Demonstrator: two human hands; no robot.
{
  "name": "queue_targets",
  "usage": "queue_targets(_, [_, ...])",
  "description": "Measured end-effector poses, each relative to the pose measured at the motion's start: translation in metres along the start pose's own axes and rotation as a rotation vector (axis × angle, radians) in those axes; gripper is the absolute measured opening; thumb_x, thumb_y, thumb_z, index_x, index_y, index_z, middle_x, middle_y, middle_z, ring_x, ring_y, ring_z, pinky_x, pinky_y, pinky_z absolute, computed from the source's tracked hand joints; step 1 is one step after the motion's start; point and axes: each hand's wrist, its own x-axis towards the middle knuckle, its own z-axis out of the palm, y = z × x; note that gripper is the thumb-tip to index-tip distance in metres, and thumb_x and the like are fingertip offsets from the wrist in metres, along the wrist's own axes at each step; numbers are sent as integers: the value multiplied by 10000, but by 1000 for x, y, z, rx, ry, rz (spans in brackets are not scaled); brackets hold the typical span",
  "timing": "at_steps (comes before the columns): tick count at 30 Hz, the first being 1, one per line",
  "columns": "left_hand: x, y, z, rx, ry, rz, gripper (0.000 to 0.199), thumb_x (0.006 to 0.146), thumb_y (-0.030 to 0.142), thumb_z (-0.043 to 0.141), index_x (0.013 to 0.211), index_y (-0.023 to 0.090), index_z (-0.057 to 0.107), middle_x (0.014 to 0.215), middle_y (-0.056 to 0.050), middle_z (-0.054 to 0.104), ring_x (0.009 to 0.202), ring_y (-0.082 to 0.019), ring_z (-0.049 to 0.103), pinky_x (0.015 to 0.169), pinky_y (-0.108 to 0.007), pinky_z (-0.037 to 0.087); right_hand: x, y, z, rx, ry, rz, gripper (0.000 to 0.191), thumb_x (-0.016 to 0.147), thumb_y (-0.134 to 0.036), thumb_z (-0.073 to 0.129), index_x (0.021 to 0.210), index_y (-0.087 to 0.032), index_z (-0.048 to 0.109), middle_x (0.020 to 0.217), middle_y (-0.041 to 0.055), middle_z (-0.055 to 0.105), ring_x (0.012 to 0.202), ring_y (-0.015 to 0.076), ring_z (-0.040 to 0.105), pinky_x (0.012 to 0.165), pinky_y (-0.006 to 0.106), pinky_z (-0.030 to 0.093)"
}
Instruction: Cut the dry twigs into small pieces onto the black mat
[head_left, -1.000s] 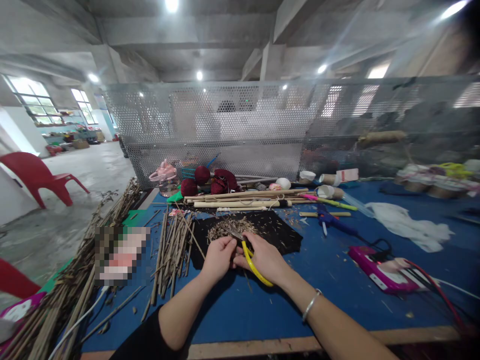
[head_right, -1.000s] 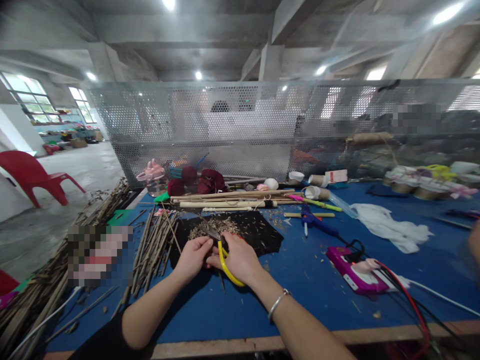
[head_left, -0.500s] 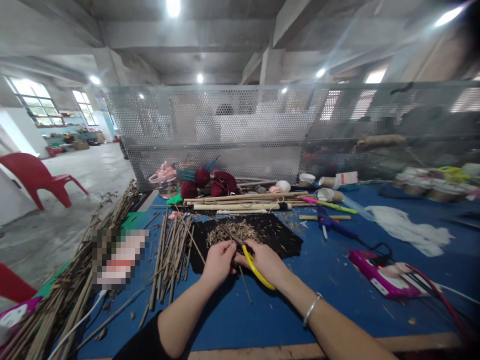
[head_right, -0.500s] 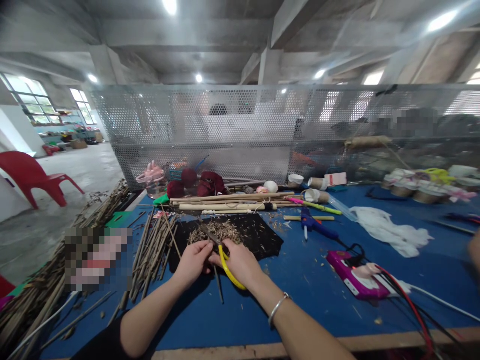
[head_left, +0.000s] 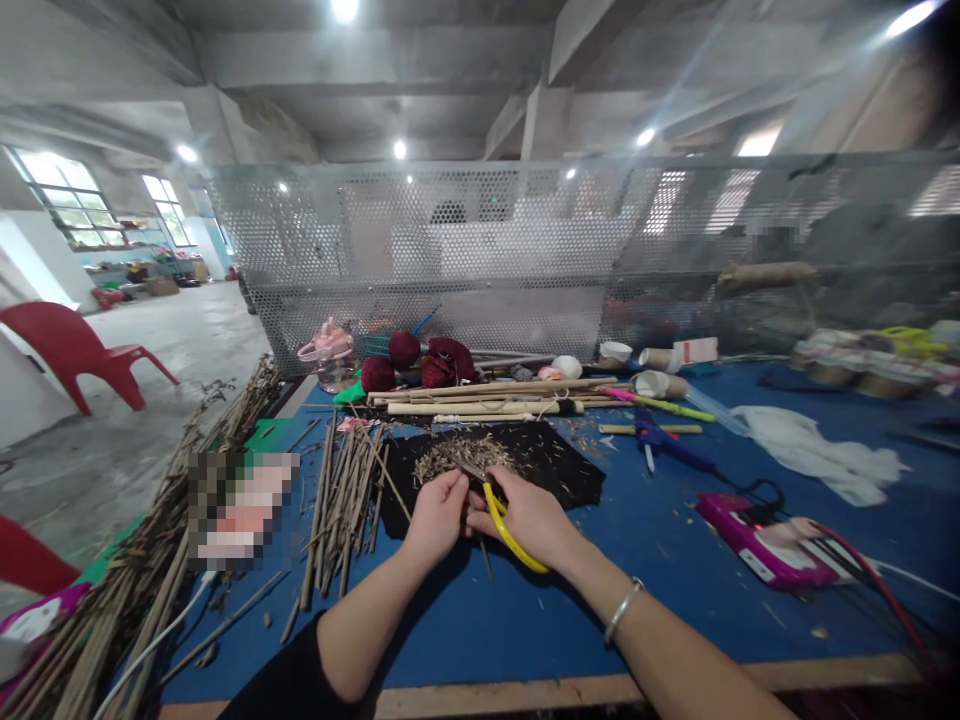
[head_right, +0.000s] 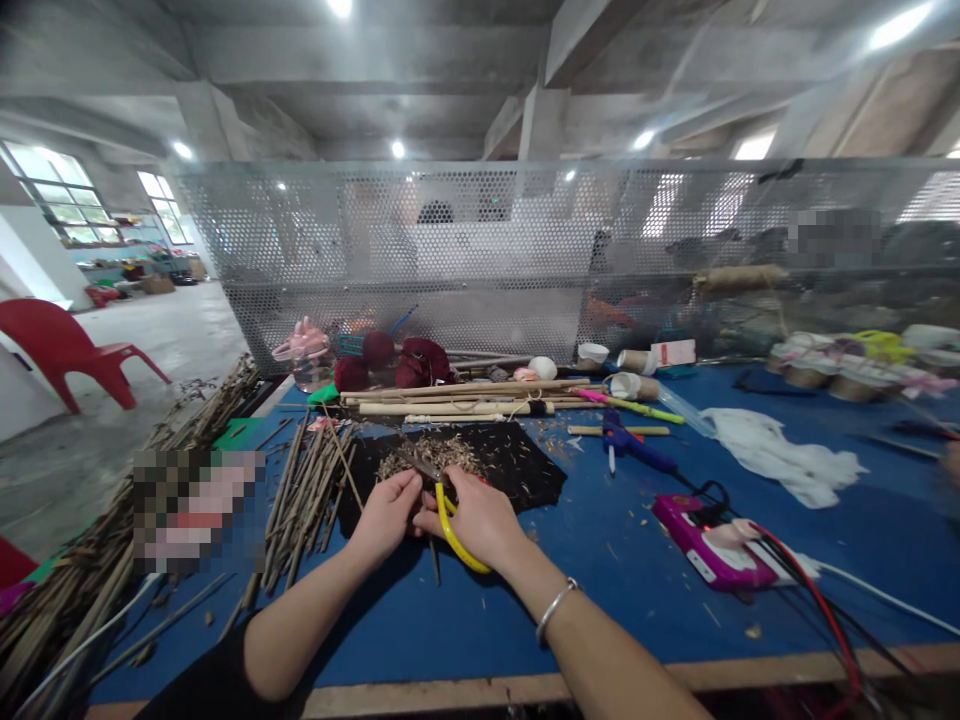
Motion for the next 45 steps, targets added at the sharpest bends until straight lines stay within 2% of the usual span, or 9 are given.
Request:
queue_targets(4, [-1, 1, 0, -5, 22, -31, 358, 712, 478, 550, 812, 135, 547, 601, 9, 571, 392, -52, 464, 372, -176, 403, 2, 0, 0, -28, 7, 39, 491, 700, -577, 553, 1061, -250, 495, 877, 45, 653, 820, 216, 608, 617, 248, 333])
queue_targets(8, [-1, -1, 0, 2, 75, -44, 351, 671, 469, 606, 741, 132, 539, 600, -3, 591, 390, -51, 463, 377, -179, 397, 2, 1, 1, -42, 20, 49, 533, 686, -571, 568, 1094, -237, 486, 860, 51, 652, 807, 223, 611, 622, 255, 345])
queue_targets(15, [-2, -3, 3, -76, 4, -17, 386, 638, 499, 623, 694, 141, 492, 528, 18, 573, 338, -44, 425, 344, -174, 358, 2, 3, 5, 43, 68, -59, 649, 654, -519, 622, 1173, -178, 434, 1092, 110, 575, 1002, 224, 544, 791, 280, 373])
queue_targets(22, [-3, -2, 3, -52, 53, -48, 396, 642, 502, 619, 711, 134, 492, 557, 9, 585, 369, -46, 459, 352, -169, 402, 2, 0, 4, 65, 4, 18, 480, 706, -504, 586, 1082, -219, 502, 811, 60, 650, 726, 198, 606, 585, 228, 347])
queue_targets(30, [-3, 3, 2, -25, 95, -82, 348, 659, 456, 628, 720, 125, 541, 528, 12, 561, 410, -59, 488, 358, -155, 409, 7, 7, 9, 43, 19, 17, 423, 756, -576, 470, 986, -227, 540, 735, 49, 637, 627, 179, 577, 529, 226, 322])
queue_targets(35, [0, 2, 0, -98, 113, -87, 350, 674, 436, 620, 818, 119, 578, 652, -26, 617, 448, -67, 530, 382, -163, 419, 4, 4, 5, -58, 36, 31, 499, 693, -590, 544, 1037, -230, 502, 780, 48, 646, 724, 212, 607, 567, 243, 327])
queue_targets(39, [1, 0, -1, -121, 91, -90, 335, 683, 454, 601, 765, 132, 554, 656, -37, 624, 486, -103, 572, 374, -169, 404, 1, 2, 4, -21, 44, -39, 521, 675, -560, 583, 1066, -235, 468, 960, 56, 626, 852, 208, 599, 651, 250, 359])
queue_targets(42, [1, 0, -2, -74, 76, -64, 323, 697, 453, 579, 725, 133, 542, 634, -28, 617, 432, -81, 529, 353, -166, 383, 1, 2, 6, 14, 59, -64, 535, 681, -533, 591, 1093, -220, 457, 1031, 72, 599, 924, 211, 575, 710, 263, 371])
queue_targets(45, [0, 0, -2, -7, 46, -34, 330, 716, 443, 556, 804, 126, 581, 620, -13, 605, 385, -54, 467, 350, -169, 386, 3, 4, 8, 36, 75, -60, 527, 698, -505, 588, 1115, -214, 451, 1039, 75, 594, 943, 211, 567, 738, 269, 374])
